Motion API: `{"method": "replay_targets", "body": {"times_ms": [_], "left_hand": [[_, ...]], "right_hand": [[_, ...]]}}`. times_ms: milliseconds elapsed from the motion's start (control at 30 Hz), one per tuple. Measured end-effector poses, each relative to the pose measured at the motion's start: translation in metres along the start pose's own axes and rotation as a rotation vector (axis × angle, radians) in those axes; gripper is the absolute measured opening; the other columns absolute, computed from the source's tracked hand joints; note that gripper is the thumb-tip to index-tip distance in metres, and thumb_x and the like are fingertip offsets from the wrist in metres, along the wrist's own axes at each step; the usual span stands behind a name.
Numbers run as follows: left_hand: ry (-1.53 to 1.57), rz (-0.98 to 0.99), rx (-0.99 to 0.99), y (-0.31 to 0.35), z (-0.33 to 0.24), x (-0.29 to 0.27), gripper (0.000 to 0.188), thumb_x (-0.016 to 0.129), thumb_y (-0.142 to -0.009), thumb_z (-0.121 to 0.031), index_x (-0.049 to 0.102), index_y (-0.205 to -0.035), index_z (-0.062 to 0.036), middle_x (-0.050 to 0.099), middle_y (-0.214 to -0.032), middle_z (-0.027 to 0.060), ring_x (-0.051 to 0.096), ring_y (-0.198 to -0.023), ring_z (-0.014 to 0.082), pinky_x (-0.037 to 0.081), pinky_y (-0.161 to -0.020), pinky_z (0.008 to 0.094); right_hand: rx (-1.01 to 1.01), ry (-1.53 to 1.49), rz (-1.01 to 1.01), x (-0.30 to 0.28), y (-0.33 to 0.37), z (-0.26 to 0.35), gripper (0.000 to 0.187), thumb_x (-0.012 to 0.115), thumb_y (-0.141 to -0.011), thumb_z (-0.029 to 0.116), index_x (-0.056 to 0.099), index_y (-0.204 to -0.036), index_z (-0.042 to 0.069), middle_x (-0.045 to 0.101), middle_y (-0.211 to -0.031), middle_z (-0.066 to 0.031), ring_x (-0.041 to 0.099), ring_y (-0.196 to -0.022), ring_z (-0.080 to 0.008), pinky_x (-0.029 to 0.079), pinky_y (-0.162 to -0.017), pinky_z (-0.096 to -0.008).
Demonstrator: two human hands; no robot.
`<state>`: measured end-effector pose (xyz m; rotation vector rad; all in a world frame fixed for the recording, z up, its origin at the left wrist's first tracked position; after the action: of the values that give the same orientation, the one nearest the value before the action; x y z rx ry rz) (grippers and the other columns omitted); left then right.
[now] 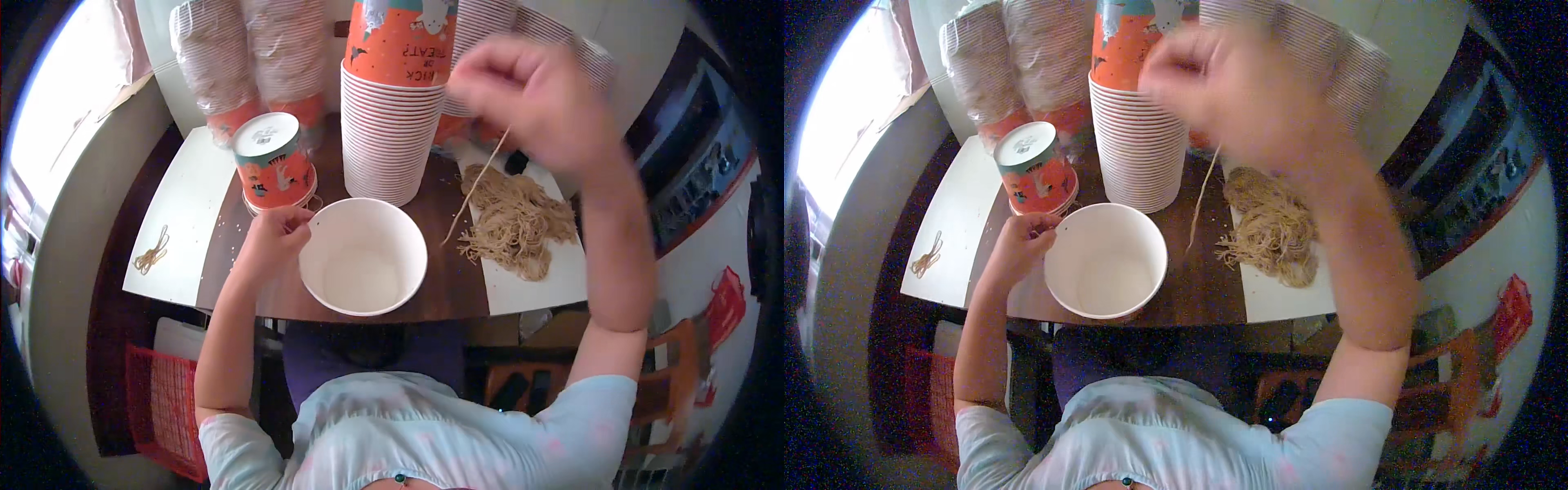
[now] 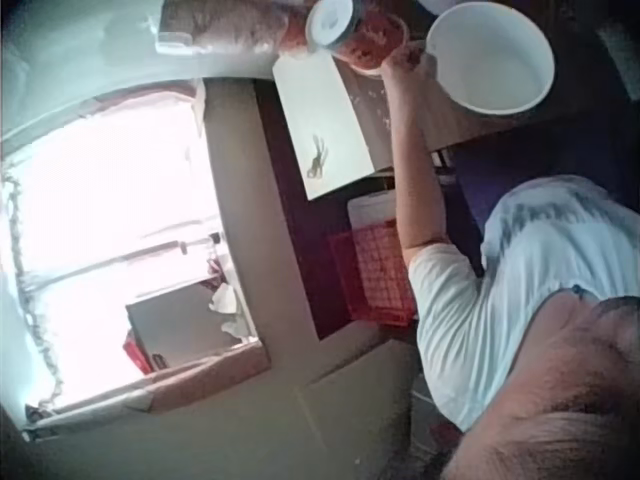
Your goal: Attach string handles to small plastic buckets by threading them through holes in the rim.
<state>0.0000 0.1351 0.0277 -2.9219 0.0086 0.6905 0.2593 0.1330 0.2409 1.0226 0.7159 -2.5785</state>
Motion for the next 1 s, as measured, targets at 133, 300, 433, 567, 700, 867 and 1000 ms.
{"method": "replay_targets", "body": {"times_ms": [133,300,433,567,700,867,1000], "left_hand": [[0.065,0.059,-0.093,0.009,-0.004,0.003,0.027,0.055,-0.078,-0.004,0.063,-0.101,0.0077,0.066,-0.08,0.0061,0.059,-0.072,0.0084,0.047,-0.064,0.0242],[0.314,0.035,-0.083,0.023,0.0,0.012,0.03,0.055,-0.079,-0.005,0.063,-0.107,0.0034,0.059,-0.077,-0.001,0.051,-0.06,0.0051,0.041,-0.052,0.0202],[0.405,0.057,-0.197,0.032,-0.019,0.01,0.027,0.054,-0.085,-0.007,0.062,-0.107,0.0049,0.062,-0.081,0.0024,0.054,-0.067,0.006,0.044,-0.058,0.0207],[0.541,0.086,-0.247,0.031,-0.008,0.008,0.025,0.049,-0.09,-0.006,0.06,-0.109,0.0063,0.064,-0.089,0.0051,0.059,-0.075,0.0076,0.049,-0.065,0.0213],[0.507,0.105,-0.225,0.027,0.0,0.009,0.025,0.049,-0.09,-0.005,0.06,-0.109,0.0065,0.064,-0.089,0.005,0.059,-0.077,0.0078,0.049,-0.066,0.021],[0.468,0.097,-0.223,0.024,0.003,0.011,0.024,0.05,-0.089,-0.005,0.062,-0.106,0.0065,0.064,-0.089,0.005,0.058,-0.074,0.0069,0.049,-0.064,0.0208],[0.45,0.081,-0.184,0.023,0.01,0.012,0.023,0.054,-0.091,-0.012,0.064,-0.107,0.0008,0.063,-0.083,0.0003,0.055,-0.067,0.0036,0.045,-0.058,0.0183]], "right_hand": [[-0.044,-0.025,0.156,0.073,0.008,-0.057,0.014,0.064,-0.084,0.013,0.065,-0.086,-0.001,0.062,-0.073,0.0002,0.055,-0.068,-0.0054,0.045,-0.06,-0.0223],[0.256,-0.413,0.362,0.151,0.018,-0.084,0.014,0.063,-0.085,0.014,0.066,-0.086,0.0,0.062,-0.073,0.0009,0.053,-0.065,-0.0051,0.045,-0.058,-0.0229],[0.297,-0.399,0.404,0.176,0.02,-0.09,0.015,0.064,-0.083,0.014,0.066,-0.085,0.0,0.062,-0.072,-0.0002,0.054,-0.065,-0.0057,0.045,-0.058,-0.0235],[0.351,-0.296,0.354,0.194,0.017,-0.098,0.015,0.065,-0.081,0.015,0.066,-0.081,0.0,0.063,-0.071,-0.0023,0.056,-0.064,-0.0073,0.046,-0.057,-0.0251],[0.376,-0.248,0.325,0.199,0.013,-0.099,0.015,0.064,-0.081,0.014,0.065,-0.078,0.0,0.062,-0.07,-0.002,0.055,-0.063,-0.0076,0.045,-0.056,-0.0261],[0.312,-0.238,0.28,0.205,0.011,-0.104,0.014,0.063,-0.081,0.012,0.064,-0.077,-0.001,0.061,-0.067,-0.0012,0.054,-0.062,-0.0067,0.044,-0.055,-0.0251],[0.312,-0.26,0.277,0.206,0.012,-0.102,0.014,0.064,-0.081,0.012,0.064,-0.077,-0.001,0.061,-0.066,-0.0012,0.053,-0.061,-0.0062,0.043,-0.053,-0.0243]]}}
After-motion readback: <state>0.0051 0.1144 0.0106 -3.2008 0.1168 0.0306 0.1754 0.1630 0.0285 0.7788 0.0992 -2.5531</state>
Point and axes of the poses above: each hand's wrist, its own y-axis away from the middle knuckle, its own x-axis out of the palm, z = x × y, the point moved 2 cm from there along -y, towards the middle knuckle
